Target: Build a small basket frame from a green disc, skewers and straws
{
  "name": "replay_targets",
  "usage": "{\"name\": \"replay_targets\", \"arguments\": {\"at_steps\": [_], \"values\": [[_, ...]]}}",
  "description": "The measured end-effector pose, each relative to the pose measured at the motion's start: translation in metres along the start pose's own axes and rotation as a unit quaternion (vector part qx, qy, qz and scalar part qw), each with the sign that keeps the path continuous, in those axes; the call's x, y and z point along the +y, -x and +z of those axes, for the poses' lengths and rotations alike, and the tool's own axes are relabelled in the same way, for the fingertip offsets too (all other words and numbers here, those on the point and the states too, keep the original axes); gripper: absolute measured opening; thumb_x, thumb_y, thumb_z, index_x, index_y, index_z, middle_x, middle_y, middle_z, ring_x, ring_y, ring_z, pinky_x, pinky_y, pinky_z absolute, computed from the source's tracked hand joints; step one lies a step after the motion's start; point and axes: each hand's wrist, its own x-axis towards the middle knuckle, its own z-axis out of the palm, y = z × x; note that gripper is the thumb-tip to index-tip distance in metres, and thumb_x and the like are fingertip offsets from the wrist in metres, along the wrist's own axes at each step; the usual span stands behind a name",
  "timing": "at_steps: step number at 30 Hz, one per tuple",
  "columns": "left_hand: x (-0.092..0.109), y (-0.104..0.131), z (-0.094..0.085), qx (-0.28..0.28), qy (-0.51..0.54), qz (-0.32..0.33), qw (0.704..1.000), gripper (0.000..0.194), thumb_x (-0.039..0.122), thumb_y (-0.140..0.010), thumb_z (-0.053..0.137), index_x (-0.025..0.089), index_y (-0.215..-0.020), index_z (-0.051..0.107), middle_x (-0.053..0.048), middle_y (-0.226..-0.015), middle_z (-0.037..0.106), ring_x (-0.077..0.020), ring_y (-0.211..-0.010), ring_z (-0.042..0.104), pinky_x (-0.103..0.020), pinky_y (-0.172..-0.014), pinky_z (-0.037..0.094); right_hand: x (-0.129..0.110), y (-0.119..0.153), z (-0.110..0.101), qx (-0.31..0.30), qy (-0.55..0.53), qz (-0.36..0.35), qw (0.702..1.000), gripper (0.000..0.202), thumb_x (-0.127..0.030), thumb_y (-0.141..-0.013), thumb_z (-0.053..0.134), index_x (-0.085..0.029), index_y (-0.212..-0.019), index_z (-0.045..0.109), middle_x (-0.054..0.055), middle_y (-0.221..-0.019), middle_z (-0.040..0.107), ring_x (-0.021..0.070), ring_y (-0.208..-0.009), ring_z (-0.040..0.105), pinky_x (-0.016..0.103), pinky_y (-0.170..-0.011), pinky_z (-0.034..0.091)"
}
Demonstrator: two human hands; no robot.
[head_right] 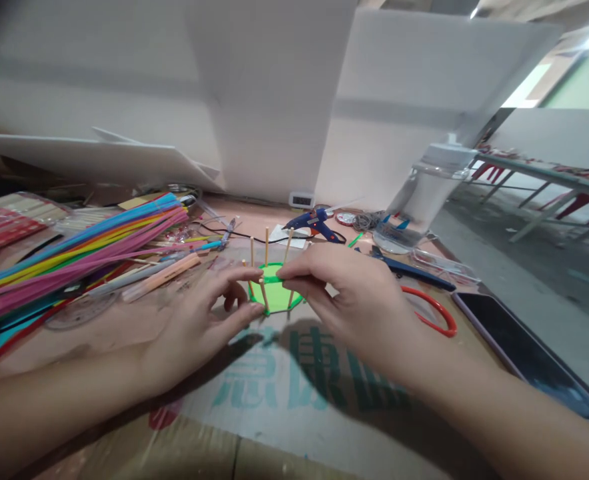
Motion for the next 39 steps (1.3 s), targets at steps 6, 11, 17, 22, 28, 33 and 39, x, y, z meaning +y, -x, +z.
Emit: {"name": "replay_targets", "arguments": {"at_steps": [6,11,17,22,28,33,39], "values": [[0.006,-0.005,0.000,-0.026,0.013,-0.043,0.999,0.022,0.033,-0.093,0.062,0.020,-0.108,0.072,-0.003,-0.098,0.077,-0.0143,-0.078,0.067,-0.026,-0.074,0.051,0.001,0.000,0.005,0.009,0.048,-0.027,0.998,0.009,-0.019,-0.095,0.061,-0.024,-0.091,0.068,0.000,-0.083,0.074,0.0155,-0.076,0.069,0.029,-0.068,0.054],[0.008,-0.011,0.002,-0.021,0.034,-0.038,0.998,0.019,0.029,-0.094,0.060,0.019,-0.100,0.075,-0.002,-0.100,0.079,-0.0158,-0.088,0.071,-0.026,-0.083,0.054,0.005,0.003,0.014,0.036,0.130,-0.108,0.985,0.011,-0.016,-0.095,0.059,-0.021,-0.093,0.068,0.005,-0.088,0.073,0.0184,-0.084,0.068,0.032,-0.077,0.055],[0.002,-0.012,0.005,-0.013,0.039,0.000,0.999,0.017,0.021,-0.094,0.061,0.018,-0.099,0.077,0.000,-0.098,0.079,-0.0123,-0.084,0.071,-0.022,-0.084,0.053,0.011,0.004,0.020,0.046,0.137,-0.152,0.978,0.007,-0.013,-0.094,0.060,-0.016,-0.095,0.067,0.007,-0.086,0.069,0.0183,-0.081,0.064,0.032,-0.073,0.054],[0.001,-0.012,0.006,-0.015,0.041,0.011,0.999,0.018,0.023,-0.095,0.061,0.018,-0.101,0.077,0.000,-0.100,0.079,-0.0118,-0.086,0.071,-0.021,-0.084,0.053,0.016,0.007,0.021,0.041,0.144,-0.175,0.973,0.015,-0.005,-0.091,0.060,-0.013,-0.101,0.069,0.008,-0.089,0.069,0.0184,-0.084,0.064,0.031,-0.074,0.053],[0.002,-0.012,0.004,-0.026,0.038,0.011,0.999,0.018,0.025,-0.095,0.061,0.017,-0.103,0.076,0.000,-0.101,0.079,-0.0124,-0.088,0.071,-0.022,-0.087,0.052,0.015,0.003,0.021,0.032,0.120,-0.158,0.980,0.016,-0.003,-0.091,0.060,-0.013,-0.097,0.071,0.007,-0.084,0.067,0.0168,-0.080,0.063,0.029,-0.070,0.052],[0.001,-0.013,0.004,-0.023,0.032,-0.003,0.999,0.018,0.026,-0.094,0.062,0.018,-0.103,0.076,0.000,-0.103,0.079,-0.0148,-0.089,0.072,-0.026,-0.091,0.053,0.016,0.002,0.022,0.030,0.104,-0.147,0.983,0.016,-0.005,-0.091,0.060,-0.014,-0.097,0.072,0.008,-0.085,0.067,0.0163,-0.079,0.062,0.029,-0.069,0.052],[0.002,-0.013,0.003,-0.037,0.040,-0.016,0.998,0.021,0.027,-0.095,0.061,0.018,-0.107,0.076,-0.001,-0.106,0.079,-0.0162,-0.091,0.072,-0.029,-0.092,0.052,0.017,0.002,0.024,0.024,0.099,-0.155,0.983,0.019,-0.005,-0.092,0.057,-0.014,-0.097,0.072,0.007,-0.081,0.066,0.0157,-0.074,0.060,0.028,-0.064,0.050]]}}
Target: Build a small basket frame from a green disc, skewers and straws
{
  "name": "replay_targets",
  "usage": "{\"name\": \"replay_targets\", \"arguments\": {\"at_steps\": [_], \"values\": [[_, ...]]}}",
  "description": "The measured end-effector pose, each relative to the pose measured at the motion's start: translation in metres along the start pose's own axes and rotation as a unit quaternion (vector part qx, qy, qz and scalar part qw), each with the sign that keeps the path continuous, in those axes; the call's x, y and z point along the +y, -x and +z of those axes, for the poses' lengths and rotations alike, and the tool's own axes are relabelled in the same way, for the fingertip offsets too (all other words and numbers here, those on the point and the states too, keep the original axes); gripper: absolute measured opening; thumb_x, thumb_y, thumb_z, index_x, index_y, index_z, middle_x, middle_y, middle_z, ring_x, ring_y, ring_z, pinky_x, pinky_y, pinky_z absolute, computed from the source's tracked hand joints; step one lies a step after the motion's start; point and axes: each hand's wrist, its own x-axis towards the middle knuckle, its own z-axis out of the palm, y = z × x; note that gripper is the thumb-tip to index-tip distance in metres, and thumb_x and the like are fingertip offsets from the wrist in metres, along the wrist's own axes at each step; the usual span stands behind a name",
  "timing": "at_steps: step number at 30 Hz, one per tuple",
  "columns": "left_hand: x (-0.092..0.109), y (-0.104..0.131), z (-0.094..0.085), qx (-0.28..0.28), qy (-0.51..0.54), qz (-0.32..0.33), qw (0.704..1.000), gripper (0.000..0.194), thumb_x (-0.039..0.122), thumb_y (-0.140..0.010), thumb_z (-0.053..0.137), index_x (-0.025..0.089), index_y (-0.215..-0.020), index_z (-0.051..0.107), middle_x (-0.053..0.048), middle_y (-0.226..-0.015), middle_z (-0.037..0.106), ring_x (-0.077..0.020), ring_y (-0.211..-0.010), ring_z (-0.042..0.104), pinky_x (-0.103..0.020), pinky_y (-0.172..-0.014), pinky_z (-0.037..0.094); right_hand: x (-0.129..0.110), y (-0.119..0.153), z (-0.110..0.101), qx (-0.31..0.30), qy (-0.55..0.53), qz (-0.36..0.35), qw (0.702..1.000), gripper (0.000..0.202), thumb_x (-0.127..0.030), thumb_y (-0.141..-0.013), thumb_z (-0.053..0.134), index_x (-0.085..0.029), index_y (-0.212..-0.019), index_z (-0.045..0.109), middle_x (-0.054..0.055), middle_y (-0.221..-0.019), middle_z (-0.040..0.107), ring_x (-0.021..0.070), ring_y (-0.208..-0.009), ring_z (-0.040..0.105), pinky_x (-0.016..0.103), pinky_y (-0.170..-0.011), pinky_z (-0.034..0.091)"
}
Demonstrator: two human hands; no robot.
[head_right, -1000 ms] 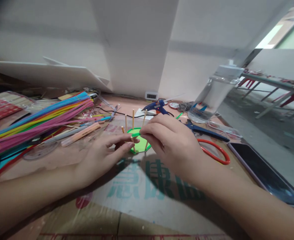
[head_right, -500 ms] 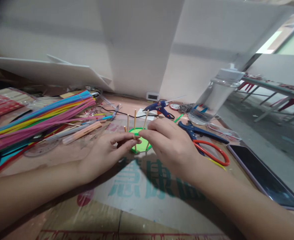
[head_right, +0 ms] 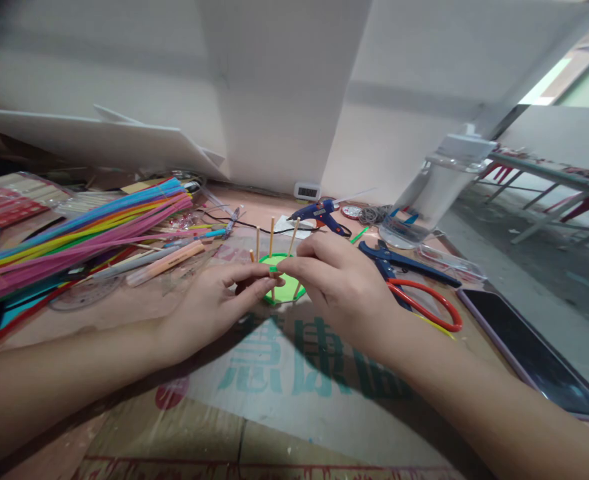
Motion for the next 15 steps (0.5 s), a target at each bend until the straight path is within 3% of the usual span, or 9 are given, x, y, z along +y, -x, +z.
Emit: {"name": "replay_targets", "arguments": {"at_steps": [15], "values": [[0.0003,0.0003,0.0009,0.004,0.004,0.011,1.000,0.020,0.026,-0.095,0.061,0.017,-0.105,0.076,0.000,-0.102,0.079,-0.0141,-0.088,0.071,-0.024,-0.086,0.052,0.0016,0.0002,-0.0011,0.002,0.015,-0.021,1.000,0.021,-0.005,-0.093,0.055,-0.014,-0.098,0.073,0.007,-0.080,0.066,0.0162,-0.072,0.059,0.029,-0.062,0.050]]}}
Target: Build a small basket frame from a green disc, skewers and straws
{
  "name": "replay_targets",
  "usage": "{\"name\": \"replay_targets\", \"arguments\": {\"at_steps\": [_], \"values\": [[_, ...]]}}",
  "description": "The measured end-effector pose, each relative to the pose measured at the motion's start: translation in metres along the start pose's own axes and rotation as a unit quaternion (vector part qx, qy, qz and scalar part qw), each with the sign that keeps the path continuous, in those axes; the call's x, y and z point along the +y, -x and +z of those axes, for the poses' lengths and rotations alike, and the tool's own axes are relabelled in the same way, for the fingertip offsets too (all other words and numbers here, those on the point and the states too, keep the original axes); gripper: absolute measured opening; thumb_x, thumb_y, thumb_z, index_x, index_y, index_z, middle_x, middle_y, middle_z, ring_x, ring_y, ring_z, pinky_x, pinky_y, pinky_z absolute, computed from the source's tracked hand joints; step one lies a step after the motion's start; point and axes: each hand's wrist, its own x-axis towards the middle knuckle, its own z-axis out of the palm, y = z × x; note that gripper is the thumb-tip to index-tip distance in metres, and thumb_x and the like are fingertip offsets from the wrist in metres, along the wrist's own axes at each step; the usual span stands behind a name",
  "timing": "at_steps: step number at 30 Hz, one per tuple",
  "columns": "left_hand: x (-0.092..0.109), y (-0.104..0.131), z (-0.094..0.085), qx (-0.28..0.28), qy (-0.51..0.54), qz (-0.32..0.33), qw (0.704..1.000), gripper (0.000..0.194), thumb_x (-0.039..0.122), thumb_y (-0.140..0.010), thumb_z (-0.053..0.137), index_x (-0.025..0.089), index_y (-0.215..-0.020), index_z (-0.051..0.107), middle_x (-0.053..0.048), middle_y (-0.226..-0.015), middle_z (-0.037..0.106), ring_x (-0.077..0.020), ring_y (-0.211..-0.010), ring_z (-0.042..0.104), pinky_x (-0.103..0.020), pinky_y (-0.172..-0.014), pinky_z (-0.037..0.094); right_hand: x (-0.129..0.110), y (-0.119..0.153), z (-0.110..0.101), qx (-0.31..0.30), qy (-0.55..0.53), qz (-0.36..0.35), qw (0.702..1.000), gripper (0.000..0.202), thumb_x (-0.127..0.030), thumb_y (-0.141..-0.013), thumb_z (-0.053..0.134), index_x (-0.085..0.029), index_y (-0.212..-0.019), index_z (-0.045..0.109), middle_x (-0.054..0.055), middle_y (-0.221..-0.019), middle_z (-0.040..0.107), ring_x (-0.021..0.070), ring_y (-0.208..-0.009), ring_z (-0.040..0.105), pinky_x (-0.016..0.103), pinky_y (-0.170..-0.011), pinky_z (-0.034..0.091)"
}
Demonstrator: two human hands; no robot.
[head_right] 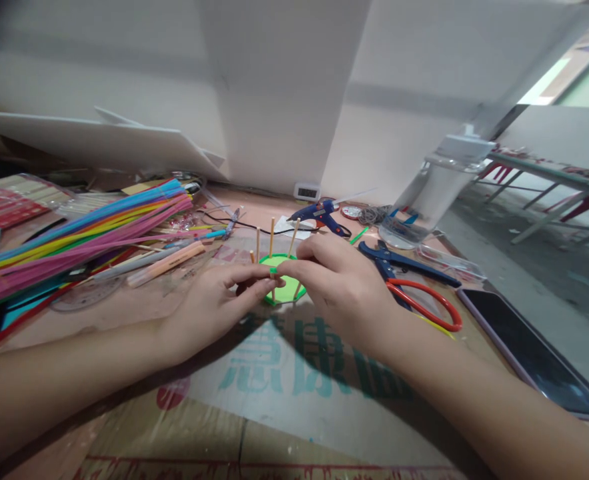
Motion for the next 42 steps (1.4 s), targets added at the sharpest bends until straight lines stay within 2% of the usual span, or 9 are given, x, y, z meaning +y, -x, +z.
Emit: {"name": "replay_targets", "arguments": {"at_steps": [10,17,22,26,30,33,36,39,42], "values": [[0.001,-0.001,-0.001,-0.007,0.002,-0.010,1.000,0.021,0.028,-0.095,0.060,0.020,-0.106,0.076,0.000,-0.104,0.079,-0.0160,-0.090,0.071,-0.027,-0.089,0.053,0.001,0.003,0.001,-0.001,0.003,0.003,1.000,0.021,-0.007,-0.094,0.054,-0.016,-0.098,0.073,0.006,-0.081,0.065,0.0161,-0.073,0.060,0.028,-0.062,0.050],[0.003,-0.002,-0.002,-0.012,0.002,-0.003,1.000,0.020,0.027,-0.096,0.059,0.021,-0.105,0.075,0.000,-0.101,0.079,-0.0160,-0.089,0.071,-0.027,-0.087,0.054,0.001,0.003,0.000,-0.027,0.015,0.000,1.000,0.021,-0.011,-0.097,0.052,-0.017,-0.100,0.072,0.006,-0.083,0.065,0.0167,-0.075,0.060,0.029,-0.063,0.050],[0.002,-0.001,-0.001,-0.013,0.011,-0.003,1.000,0.020,0.026,-0.096,0.058,0.020,-0.104,0.075,-0.001,-0.101,0.078,-0.0146,-0.086,0.070,-0.026,-0.084,0.053,0.000,0.001,0.000,-0.016,0.004,0.015,1.000,0.016,-0.015,-0.095,0.058,-0.017,-0.108,0.067,0.009,-0.094,0.067,0.0195,-0.087,0.063,0.033,-0.074,0.054],[-0.004,0.004,-0.001,0.004,-0.016,-0.014,1.000,0.022,0.029,-0.093,0.062,0.018,-0.107,0.074,-0.003,-0.099,0.078,-0.0149,-0.082,0.069,-0.026,-0.078,0.053,0.001,-0.001,-0.013,0.006,0.002,0.041,0.999,0.029,-0.027,-0.094,0.063,-0.018,-0.122,0.062,0.014,-0.111,0.065,0.0258,-0.103,0.063,0.043,-0.087,0.054],[-0.010,0.011,-0.004,0.003,-0.051,-0.027,0.998,0.027,0.034,-0.093,0.061,0.020,-0.112,0.073,-0.003,-0.097,0.078,-0.0139,-0.072,0.067,-0.025,-0.069,0.053,0.001,0.000,-0.034,0.066,-0.046,0.117,0.990,0.030,-0.022,-0.092,0.063,-0.025,-0.122,0.062,0.011,-0.111,0.064,0.0274,-0.106,0.062,0.046,-0.091,0.052],[-0.009,0.015,-0.005,-0.001,-0.065,-0.024,0.998,0.024,0.033,-0.094,0.058,0.022,-0.109,0.073,-0.002,-0.101,0.078,-0.0146,-0.078,0.068,-0.025,-0.073,0.053,0.001,0.005,-0.046,0.098,-0.088,0.162,0.978,0.025,-0.015,-0.092,0.060,-0.028,-0.113,0.063,0.007,-0.104,0.063,0.0252,-0.100,0.062,0.042,-0.083,0.051],[-0.009,0.018,-0.008,0.004,-0.082,-0.017,0.996,0.023,0.029,-0.094,0.054,0.022,-0.109,0.070,-0.003,-0.104,0.076,-0.0164,-0.087,0.069,-0.027,-0.079,0.053,0.001,0.012,-0.053,0.102,-0.088,0.163,0.977,0.020,-0.008,-0.092,0.051,-0.026,-0.097,0.060,0.004,-0.091,0.060,0.0203,-0.085,0.060,0.036,-0.071,0.049],[-0.013,0.023,-0.012,0.001,-0.090,-0.009,0.996,0.021,0.016,-0.089,0.044,0.020,-0.086,0.064,-0.002,-0.083,0.071,-0.0162,-0.078,0.065,-0.026,-0.071,0.051,0.002,0.016,-0.054,0.083,-0.098,0.165,0.978,0.021,-0.005,-0.089,0.043,-0.024,-0.084,0.051,0.000,-0.074,0.052,0.0153,-0.066,0.053,0.029,-0.056,0.045],[-0.018,0.028,-0.015,-0.029,-0.095,-0.029,0.995,0.023,0.010,-0.083,0.037,0.021,-0.068,0.050,-0.001,-0.067,0.060,-0.0161,-0.067,0.059,-0.026,-0.063,0.047,-0.001,0.016,-0.049,0.065,-0.074,0.166,0.981,0.022,-0.004,-0.088,0.040,-0.024,-0.082,0.049,-0.004,-0.063,0.049,0.0114,-0.051,0.047,0.023,-0.046,0.040]]}}
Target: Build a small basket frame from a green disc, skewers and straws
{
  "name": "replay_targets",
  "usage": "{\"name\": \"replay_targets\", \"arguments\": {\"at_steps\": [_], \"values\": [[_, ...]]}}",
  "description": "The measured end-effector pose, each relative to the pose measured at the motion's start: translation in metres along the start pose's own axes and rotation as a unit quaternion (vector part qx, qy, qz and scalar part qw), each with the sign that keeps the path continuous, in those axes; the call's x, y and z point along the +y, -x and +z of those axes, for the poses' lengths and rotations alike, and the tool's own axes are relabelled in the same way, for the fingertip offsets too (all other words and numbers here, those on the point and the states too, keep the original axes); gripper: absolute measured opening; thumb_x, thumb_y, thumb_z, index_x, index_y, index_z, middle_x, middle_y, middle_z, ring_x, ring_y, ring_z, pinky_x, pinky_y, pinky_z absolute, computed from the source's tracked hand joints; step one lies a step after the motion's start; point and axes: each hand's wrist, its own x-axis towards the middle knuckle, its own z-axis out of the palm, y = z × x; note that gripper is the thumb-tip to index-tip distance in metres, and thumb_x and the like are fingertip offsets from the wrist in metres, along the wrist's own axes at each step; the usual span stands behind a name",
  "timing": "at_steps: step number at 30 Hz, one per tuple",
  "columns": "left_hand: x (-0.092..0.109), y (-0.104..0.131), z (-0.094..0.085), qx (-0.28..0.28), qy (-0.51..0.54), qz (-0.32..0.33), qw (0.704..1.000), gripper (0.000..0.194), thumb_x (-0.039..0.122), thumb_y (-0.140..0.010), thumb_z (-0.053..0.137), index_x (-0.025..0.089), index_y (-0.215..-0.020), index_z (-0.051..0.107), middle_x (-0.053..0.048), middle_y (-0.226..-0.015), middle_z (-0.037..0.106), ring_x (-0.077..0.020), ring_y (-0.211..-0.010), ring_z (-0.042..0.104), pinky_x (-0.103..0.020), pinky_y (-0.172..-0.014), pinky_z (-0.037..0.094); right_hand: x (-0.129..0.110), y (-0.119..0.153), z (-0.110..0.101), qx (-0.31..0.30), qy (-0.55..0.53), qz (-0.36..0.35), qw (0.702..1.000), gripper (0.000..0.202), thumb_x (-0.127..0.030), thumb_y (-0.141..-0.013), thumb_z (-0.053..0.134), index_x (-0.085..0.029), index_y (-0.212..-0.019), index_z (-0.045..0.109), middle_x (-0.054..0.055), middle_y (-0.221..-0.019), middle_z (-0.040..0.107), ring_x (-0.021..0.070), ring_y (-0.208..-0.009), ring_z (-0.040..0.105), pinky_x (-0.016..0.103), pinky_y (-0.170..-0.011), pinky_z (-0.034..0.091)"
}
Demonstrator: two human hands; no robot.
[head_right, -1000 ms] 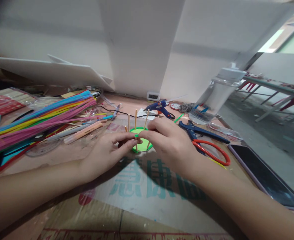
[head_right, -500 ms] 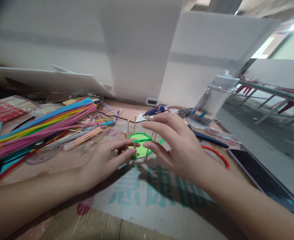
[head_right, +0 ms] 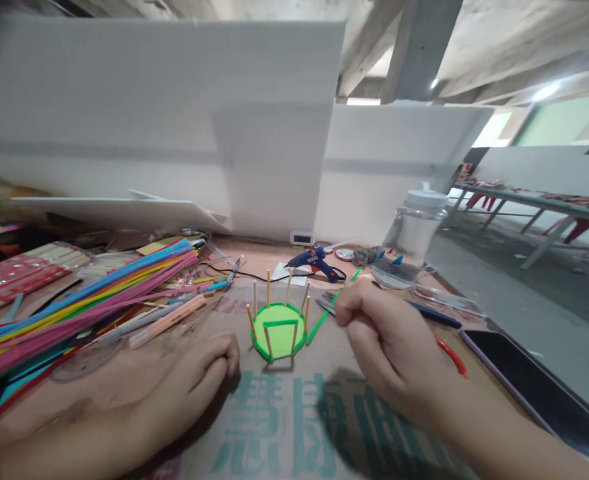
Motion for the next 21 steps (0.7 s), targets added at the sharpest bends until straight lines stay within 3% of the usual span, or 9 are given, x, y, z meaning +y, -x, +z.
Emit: {"name": "replay_targets", "arguments": {"at_steps": [4,7,9,13,17,21], "values": [[0.001,-0.002,-0.001,0.000,0.000,-0.030,1.000,0.021,0.016,-0.091,0.035,0.022,-0.083,0.053,-0.002,-0.077,0.063,-0.0177,-0.075,0.061,-0.028,-0.071,0.050,-0.012,0.010,0.019,-0.023,0.026,-0.049,0.998,0.026,-0.005,-0.092,0.043,-0.022,-0.103,0.058,-0.004,-0.063,0.060,0.0114,-0.051,0.054,0.023,-0.050,0.042],[0.005,-0.005,-0.001,-0.011,-0.013,-0.038,0.999,0.021,0.025,-0.098,0.037,0.021,-0.094,0.057,-0.004,-0.090,0.066,-0.0191,-0.086,0.062,-0.030,-0.080,0.050,-0.025,0.027,0.045,-0.122,0.008,-0.174,0.977,0.022,-0.012,-0.095,0.045,-0.018,-0.107,0.062,0.000,-0.070,0.065,0.0152,-0.059,0.056,0.029,-0.055,0.042],[0.007,-0.005,0.000,-0.025,-0.013,-0.035,0.999,0.021,0.029,-0.099,0.039,0.021,-0.092,0.058,-0.005,-0.091,0.066,-0.0192,-0.087,0.061,-0.030,-0.080,0.049,-0.033,0.040,0.065,-0.195,0.000,-0.243,0.950,0.016,-0.019,-0.097,0.049,-0.015,-0.098,0.064,-0.001,-0.064,0.062,0.0161,-0.055,0.050,0.032,-0.053,0.036],[0.006,-0.003,0.003,-0.013,-0.009,-0.029,0.999,0.032,0.035,-0.103,0.033,0.021,-0.082,0.053,-0.002,-0.080,0.061,-0.0176,-0.076,0.057,-0.029,-0.071,0.047,-0.040,0.054,0.089,-0.193,-0.021,-0.238,0.952,0.032,-0.033,-0.099,0.053,-0.020,-0.070,0.057,-0.002,-0.060,0.057,0.0149,-0.054,0.045,0.033,-0.053,0.032],[0.001,-0.004,0.007,-0.017,-0.032,-0.013,0.999,0.040,0.038,-0.103,0.032,0.021,-0.071,0.048,-0.002,-0.074,0.058,-0.0171,-0.072,0.055,-0.029,-0.066,0.043,-0.037,0.045,0.074,-0.168,0.006,-0.246,0.955,0.029,-0.028,-0.099,0.052,-0.019,-0.072,0.058,-0.001,-0.060,0.054,0.0157,-0.055,0.043,0.034,-0.054,0.031],[0.000,-0.006,0.008,-0.036,-0.021,-0.002,0.999,0.027,0.035,-0.098,0.045,0.019,-0.081,0.059,-0.002,-0.079,0.062,-0.0165,-0.076,0.057,-0.028,-0.069,0.043,-0.025,0.024,0.045,-0.089,0.025,-0.220,0.971,0.013,-0.013,-0.096,0.051,-0.014,-0.100,0.063,0.003,-0.073,0.063,0.0168,-0.065,0.052,0.032,-0.061,0.038]]}}
